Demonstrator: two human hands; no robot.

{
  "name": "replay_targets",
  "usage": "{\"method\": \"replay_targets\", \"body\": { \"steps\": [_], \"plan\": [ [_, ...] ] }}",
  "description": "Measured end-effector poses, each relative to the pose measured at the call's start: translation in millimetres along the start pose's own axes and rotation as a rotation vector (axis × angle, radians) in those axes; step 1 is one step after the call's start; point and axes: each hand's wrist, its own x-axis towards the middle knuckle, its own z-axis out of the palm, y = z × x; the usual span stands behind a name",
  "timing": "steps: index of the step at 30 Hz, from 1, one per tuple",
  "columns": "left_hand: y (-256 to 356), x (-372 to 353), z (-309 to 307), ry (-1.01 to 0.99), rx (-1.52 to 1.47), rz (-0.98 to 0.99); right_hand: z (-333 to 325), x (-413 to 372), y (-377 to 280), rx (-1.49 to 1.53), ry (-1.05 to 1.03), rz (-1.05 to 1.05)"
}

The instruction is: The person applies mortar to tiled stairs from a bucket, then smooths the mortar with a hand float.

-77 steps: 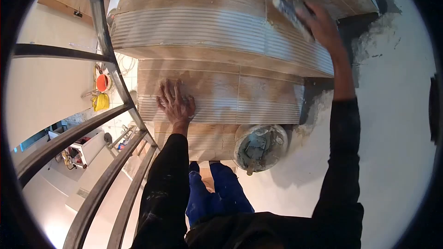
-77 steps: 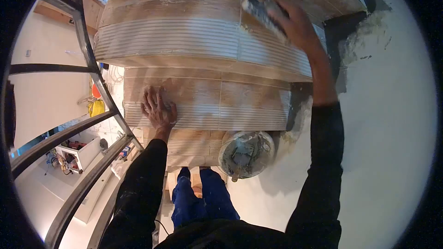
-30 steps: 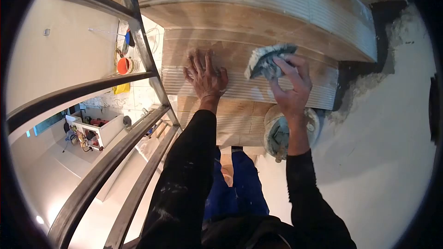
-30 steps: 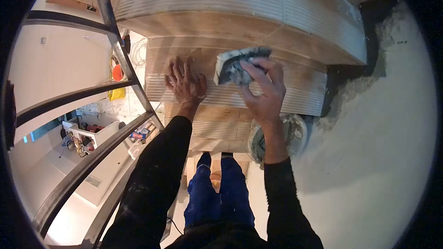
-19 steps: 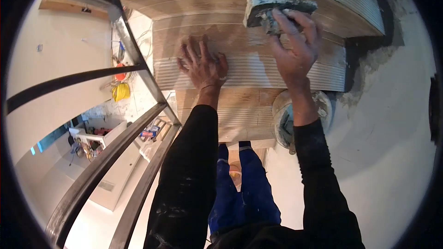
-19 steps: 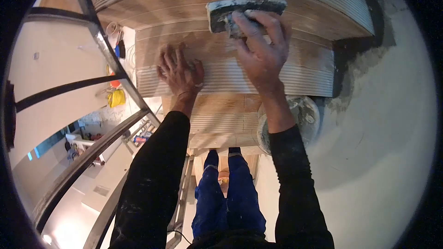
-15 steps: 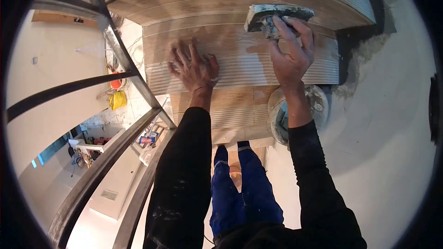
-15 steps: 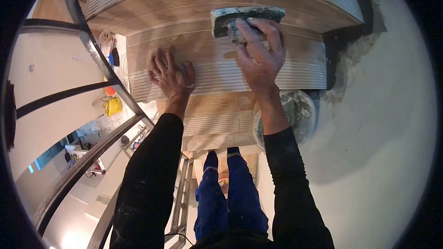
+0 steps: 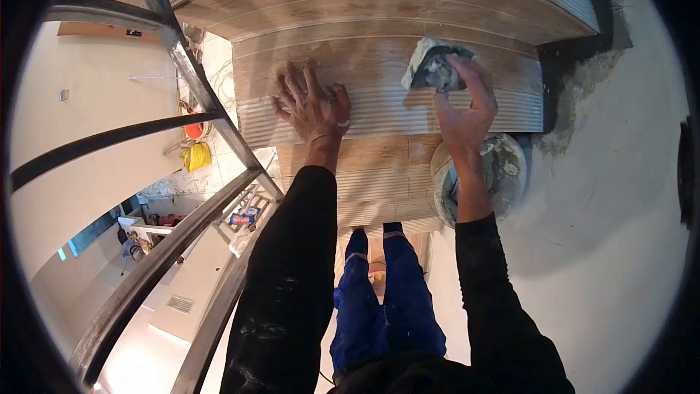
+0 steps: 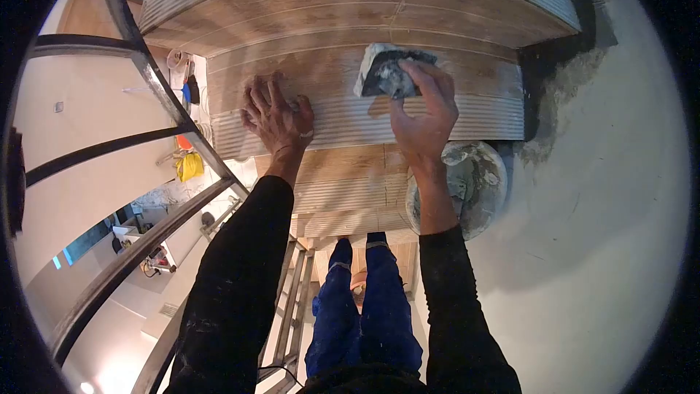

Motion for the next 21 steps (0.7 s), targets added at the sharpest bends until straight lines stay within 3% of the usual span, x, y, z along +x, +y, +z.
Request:
{"method": "replay_targets", "body": {
  "steps": [4, 10, 12, 13, 15, 21],
  "plan": [
    [0.7, 1.1, -0.2, -0.037, -0.017, -0.020, -7.7, -8.8, -0.8, -0.034, -0.094, -0.059],
    [-2.6, 0.8, 0.2, -0.057, -0.019, -0.022, -20.7, -12.5, 9.3, 0.058, -0.255, 0.066],
    [-6.4, -1.8, 5.8, -0.033, -0.002, -0.028, -21.3, -24.3, 19.4, 0.418, -0.236, 0.283],
    [-8.6, -3.6, 10.6, -0.008, -0.014, -0.001, -22.8, -27.2, 14.0, 0.446, -0.256, 0.281],
    [-13.4, -4.2, 12.9, 0.026, 0.002, 0.014, -31.6, -37.6, -0.6, 0.953, -0.110, 0.681],
    [-4.7, -1.4, -1.5, -0.093, -0.077, -0.044, -35.4, -127.3, 13.6, 1.422, 0.009, 0.980]
  ]
}}
